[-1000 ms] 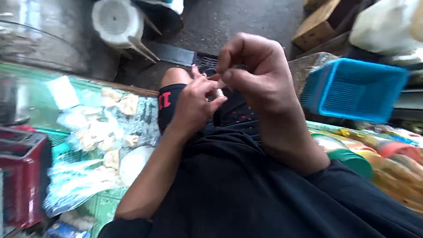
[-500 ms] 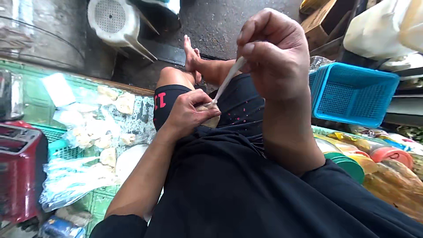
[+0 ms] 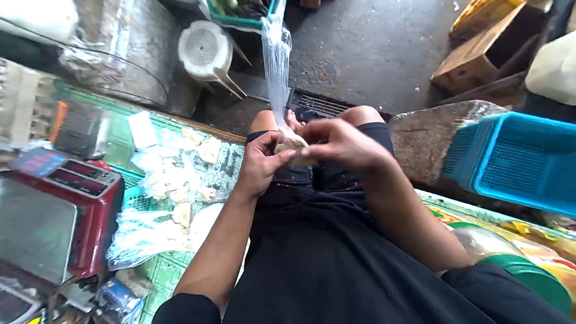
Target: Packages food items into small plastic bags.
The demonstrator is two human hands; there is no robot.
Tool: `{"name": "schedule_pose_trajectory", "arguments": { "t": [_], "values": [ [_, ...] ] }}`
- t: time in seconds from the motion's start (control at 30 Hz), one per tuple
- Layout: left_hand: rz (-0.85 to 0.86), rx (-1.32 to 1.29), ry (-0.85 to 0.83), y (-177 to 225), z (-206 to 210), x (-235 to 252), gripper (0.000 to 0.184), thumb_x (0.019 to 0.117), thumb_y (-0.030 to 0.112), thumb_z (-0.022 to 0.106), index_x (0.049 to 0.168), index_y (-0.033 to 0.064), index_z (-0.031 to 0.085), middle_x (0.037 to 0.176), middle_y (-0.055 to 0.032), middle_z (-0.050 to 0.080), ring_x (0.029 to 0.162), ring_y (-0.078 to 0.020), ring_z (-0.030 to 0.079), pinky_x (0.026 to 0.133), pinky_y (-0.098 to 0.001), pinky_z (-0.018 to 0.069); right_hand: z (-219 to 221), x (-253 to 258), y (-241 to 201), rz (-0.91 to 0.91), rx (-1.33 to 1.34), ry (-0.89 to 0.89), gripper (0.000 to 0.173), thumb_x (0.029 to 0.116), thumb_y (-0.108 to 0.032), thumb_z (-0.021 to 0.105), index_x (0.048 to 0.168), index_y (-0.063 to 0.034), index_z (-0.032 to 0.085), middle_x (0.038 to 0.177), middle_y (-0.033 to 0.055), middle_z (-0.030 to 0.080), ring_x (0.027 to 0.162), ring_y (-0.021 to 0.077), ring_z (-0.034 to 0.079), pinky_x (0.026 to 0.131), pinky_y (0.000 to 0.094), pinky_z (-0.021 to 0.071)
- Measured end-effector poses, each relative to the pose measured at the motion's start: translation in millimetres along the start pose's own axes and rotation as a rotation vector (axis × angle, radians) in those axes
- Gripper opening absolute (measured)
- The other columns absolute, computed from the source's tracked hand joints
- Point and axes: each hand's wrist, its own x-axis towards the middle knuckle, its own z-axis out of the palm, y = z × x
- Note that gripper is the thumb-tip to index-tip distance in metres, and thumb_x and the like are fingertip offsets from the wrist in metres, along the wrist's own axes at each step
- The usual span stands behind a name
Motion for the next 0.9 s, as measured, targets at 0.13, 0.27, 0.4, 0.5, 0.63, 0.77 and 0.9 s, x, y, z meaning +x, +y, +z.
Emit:
{"name": "schedule_pose_trajectory", "arguments": {
  "t": [0.13,0.27,0.4,0.5,0.63,0.77,0.9],
  "values": [
    [0.038,-0.027,0.092,-1,-17,-4,0.02,0.087,0.001,0.077,0.106,0.004,0.071,0.096,-0.009,0.072,0.082,-0.0154,0.07,0.075,-0.033,0.0617,17,19,14,-0.129,0.091,-0.094,0.011,0.095,-0.014,0.071,0.098,-0.0039,0.074,0.082,0.0033,0.072,0.072,0.0104,0.068,0.066,0.0297,0.0604],
    [0.086,-0.266,0.312,-9,-16,-1,0.014,0.0912,0.008,0.076,0.104,0.0055,0.074,0.094,-0.0085,0.073,0.082,-0.0151,0.071,0.076,-0.0344,0.0622,26,31,14,-0.151,0.173,-0.076,0.013,0.0978,-0.013,0.068,0.095,-0.0014,0.073,0.08,0.0053,0.071,0.07,0.0112,0.067,0.065,0.0296,0.0585],
    [0.01,-0.239,0.211,-18,-17,2,0.024,0.0986,0.022,0.067,0.119,0.0099,0.069,0.104,-0.0072,0.072,0.092,-0.0156,0.07,0.083,-0.0362,0.0607,23,32,18,-0.104,0.217,-0.051,0.012,0.097,-0.011,0.067,0.097,-0.0006,0.072,0.082,0.0069,0.071,0.071,0.0129,0.067,0.066,0.0307,0.0588],
    [0.041,0.024,0.2,-10,-15,-4,0.016,0.0893,0.007,0.074,0.105,0.0069,0.071,0.092,-0.0054,0.072,0.077,-0.0128,0.069,0.07,-0.0319,0.0612,22,27,18,-0.064,0.204,-0.044,0.017,0.0983,-0.015,0.063,0.109,-0.0037,0.071,0.09,0.0047,0.072,0.076,0.0114,0.068,0.069,0.0298,0.0598],
    [0.053,0.047,0.123,-8,-21,-2,0.014,0.0924,0.006,0.072,0.105,0.0016,0.071,0.091,-0.0062,0.071,0.078,-0.0105,0.068,0.072,-0.0286,0.0597,34,27,26,-0.148,0.138,0.018,0.012,0.0981,-0.018,0.064,0.1,-0.0081,0.072,0.085,-0.0003,0.071,0.075,0.0078,0.068,0.069,0.0269,0.0593],
    [0.1,0.004,0.152,-13,-22,4,0.008,0.0913,0.0,0.072,0.099,-0.0031,0.072,0.088,-0.0071,0.072,0.08,-0.0105,0.069,0.077,-0.0295,0.0599,36,27,31,-0.173,0.134,0.002,0.009,0.0944,-0.017,0.067,0.097,-0.0098,0.073,0.083,-0.0021,0.071,0.073,0.0059,0.067,0.067,0.0241,0.0586],
    [0.052,-0.013,0.36,-4,-76,-21,0.007,0.0956,0.007,0.066,0.1,0.0035,0.071,0.09,-0.0026,0.071,0.082,-0.0111,0.068,0.077,-0.0337,0.0596,23,32,52,0.031,0.324,-0.045,0.024,0.0998,-0.022,0.054,0.116,-0.0086,0.067,0.098,0.0033,0.073,0.08,0.0128,0.07,0.072,0.0323,0.0613]
  ]
}}
